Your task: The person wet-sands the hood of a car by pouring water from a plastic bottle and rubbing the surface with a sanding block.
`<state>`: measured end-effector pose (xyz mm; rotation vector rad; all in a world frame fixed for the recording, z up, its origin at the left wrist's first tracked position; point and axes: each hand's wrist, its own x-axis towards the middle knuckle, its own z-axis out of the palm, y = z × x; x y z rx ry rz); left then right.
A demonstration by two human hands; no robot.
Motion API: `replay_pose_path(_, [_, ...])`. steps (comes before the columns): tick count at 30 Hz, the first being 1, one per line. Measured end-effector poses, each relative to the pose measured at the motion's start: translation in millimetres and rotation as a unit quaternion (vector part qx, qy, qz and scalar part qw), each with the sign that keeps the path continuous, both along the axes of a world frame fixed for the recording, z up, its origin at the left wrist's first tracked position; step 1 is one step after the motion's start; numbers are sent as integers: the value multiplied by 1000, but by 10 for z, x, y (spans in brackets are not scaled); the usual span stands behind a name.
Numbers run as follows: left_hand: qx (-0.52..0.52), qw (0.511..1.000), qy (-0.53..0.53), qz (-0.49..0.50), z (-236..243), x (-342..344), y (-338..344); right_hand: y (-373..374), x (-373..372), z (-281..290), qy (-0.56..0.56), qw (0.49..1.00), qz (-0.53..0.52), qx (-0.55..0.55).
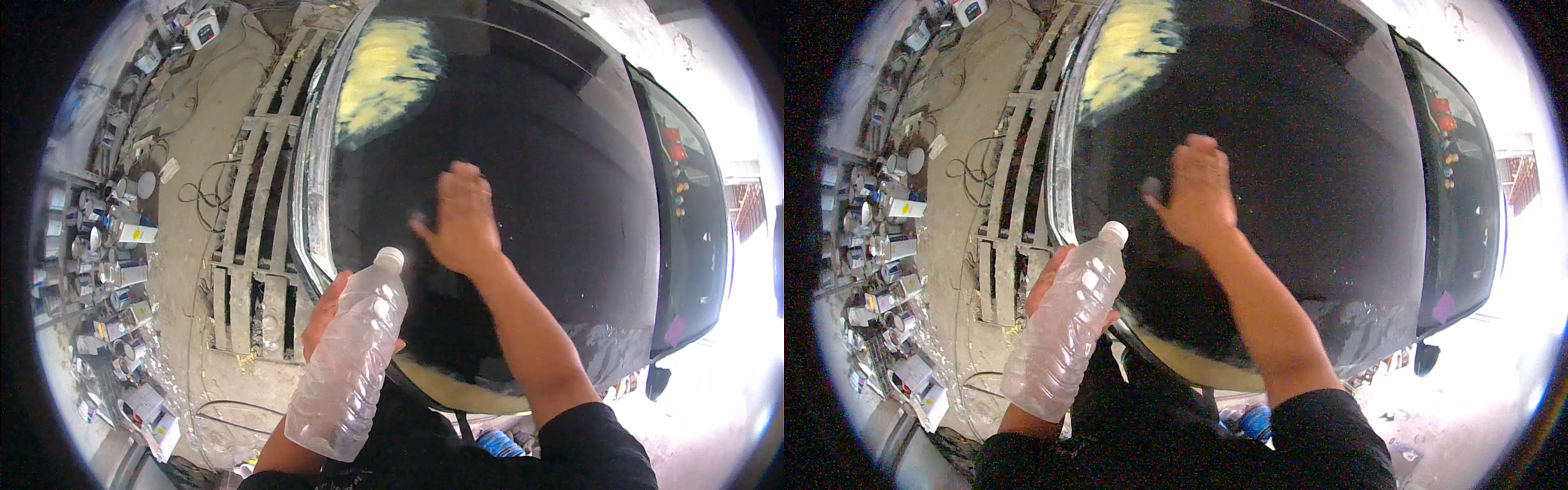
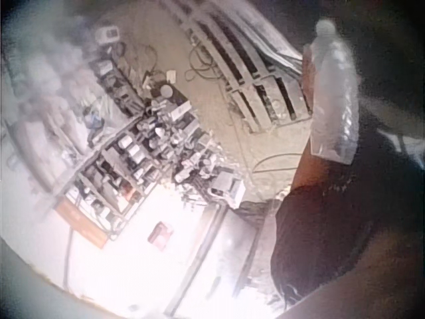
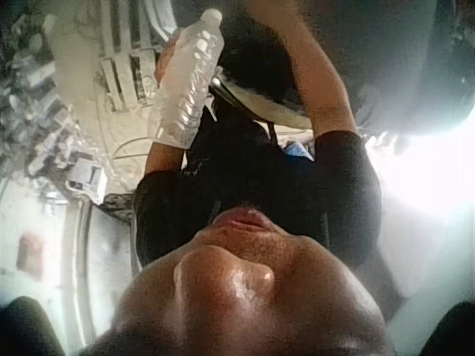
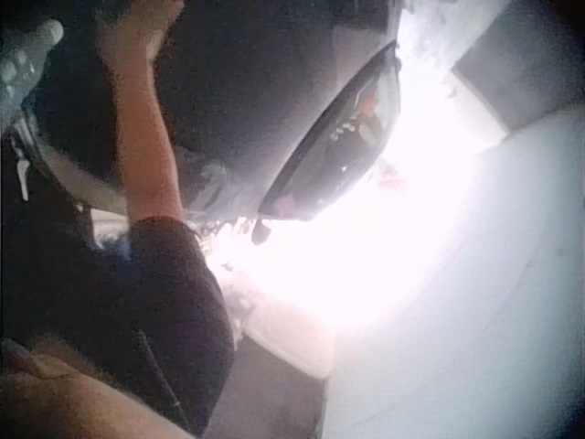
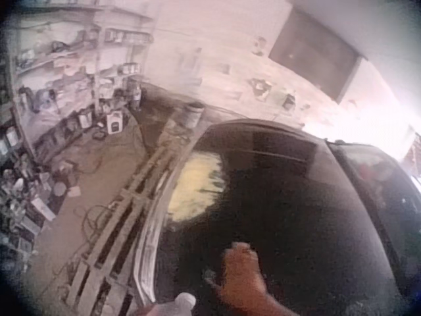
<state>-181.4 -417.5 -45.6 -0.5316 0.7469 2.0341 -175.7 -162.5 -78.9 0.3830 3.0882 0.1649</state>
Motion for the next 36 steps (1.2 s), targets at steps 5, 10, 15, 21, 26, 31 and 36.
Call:
replay_pose_path(5, [-79,991,108,-10,-71,-65,-55,-935,-233,-518,-124,955,219,157])
replay_pose_path(10, [57,994,-26,91,-228,-205,-306,-566,-33,-43,-153,981,119,-11])
replay_pose_path(15, [-36,966,248,60,-431,-182,-283,-426,-1173,-400,-57,993,100,31])
replay_pose_path(21, [-173,929,324,-36,-358,-349,-371,-991,-247,-575,-136,948,279,-68])
replay_pose_path(26, [51,994,-30,93,-12,-474,-366,-240,-580,-157,-71,988,137,26])
replay_pose_path(31, [77,981,166,71,-151,-433,-210,-644,-1290,-706,-95,985,142,19])
replay_pose_path(36, [-224,806,548,-19,65,-472,-174,-1139,-189,-584,-174,947,258,-74])
